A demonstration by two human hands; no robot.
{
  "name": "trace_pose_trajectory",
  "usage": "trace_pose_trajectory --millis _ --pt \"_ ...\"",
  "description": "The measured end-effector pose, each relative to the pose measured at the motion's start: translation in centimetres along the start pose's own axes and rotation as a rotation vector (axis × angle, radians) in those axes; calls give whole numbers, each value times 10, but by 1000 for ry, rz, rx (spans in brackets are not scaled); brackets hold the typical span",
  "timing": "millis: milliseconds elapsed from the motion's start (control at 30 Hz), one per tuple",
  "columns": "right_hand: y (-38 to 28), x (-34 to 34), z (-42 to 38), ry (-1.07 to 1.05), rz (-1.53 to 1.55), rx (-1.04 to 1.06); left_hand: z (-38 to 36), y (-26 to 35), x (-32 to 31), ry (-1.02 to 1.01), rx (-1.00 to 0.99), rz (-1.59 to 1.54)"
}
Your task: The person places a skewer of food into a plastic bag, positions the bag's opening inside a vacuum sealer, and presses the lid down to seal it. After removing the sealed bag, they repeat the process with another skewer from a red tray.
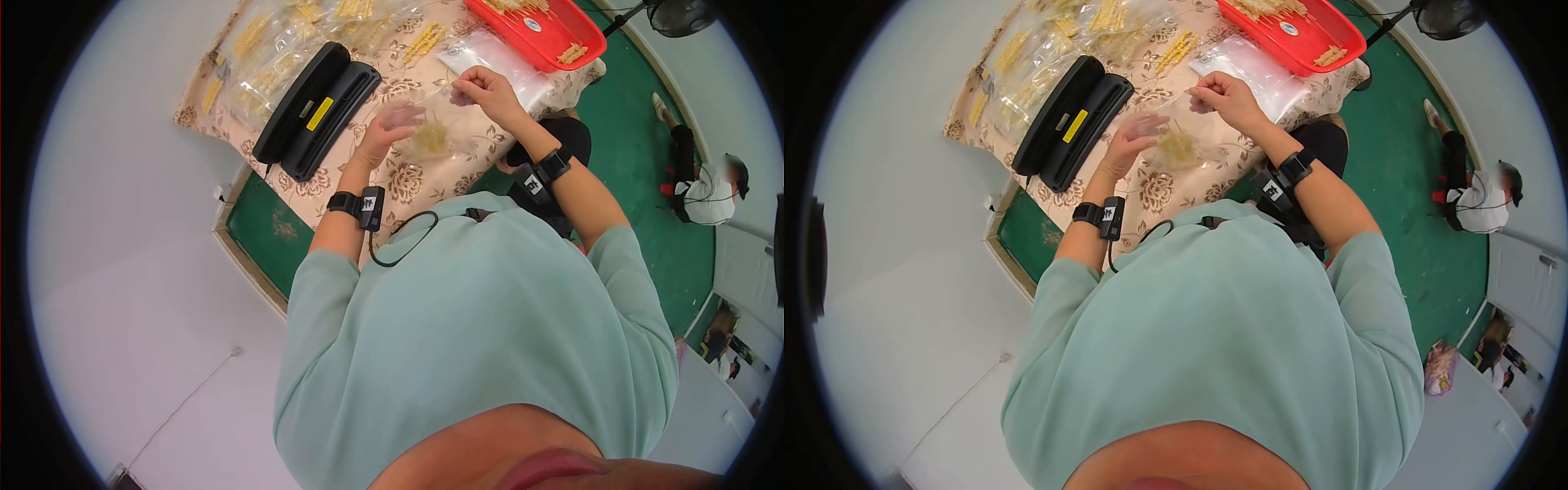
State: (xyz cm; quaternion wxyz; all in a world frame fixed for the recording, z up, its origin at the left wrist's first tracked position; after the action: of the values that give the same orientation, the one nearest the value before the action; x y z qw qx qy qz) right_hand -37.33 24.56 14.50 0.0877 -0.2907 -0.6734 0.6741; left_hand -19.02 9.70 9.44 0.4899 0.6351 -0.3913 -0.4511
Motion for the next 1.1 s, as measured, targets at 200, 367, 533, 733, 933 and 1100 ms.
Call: trace_pose_trajectory --millis 200,367,533,733,933,1100 --pt "7 1 -1 -25 -22 -19 10 -12 2 53 59 162" --pt "41 7 -8 -38 -302 -121 7 -15 3 99 114 75" --pt "40 -6 -13 -5 -49 -289 -1 -16 7 145 120 11" --pt "33 -22 4 0 -37 -361 -23 -11 11 268 151 -216" --pt "43 -51 29 -117 -68 -353 -52 -21 18 350 166 -455" --pt "94 -54 36 -203 -238 -571 -65 -62 42 478 279 -571"
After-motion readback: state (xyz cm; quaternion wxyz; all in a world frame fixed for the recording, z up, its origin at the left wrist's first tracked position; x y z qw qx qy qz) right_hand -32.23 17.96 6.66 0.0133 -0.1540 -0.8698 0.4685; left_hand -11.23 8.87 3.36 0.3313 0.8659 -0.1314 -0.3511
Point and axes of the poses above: each hand's wrist, its own z-axis towards the middle knuckle, its own x-axis out of the back of the hand, y = z × x, the point moved 3 cm from there along z, towards the middle knuckle, and after that the axes turned 7 degrees about z, right-handed, at the moved point
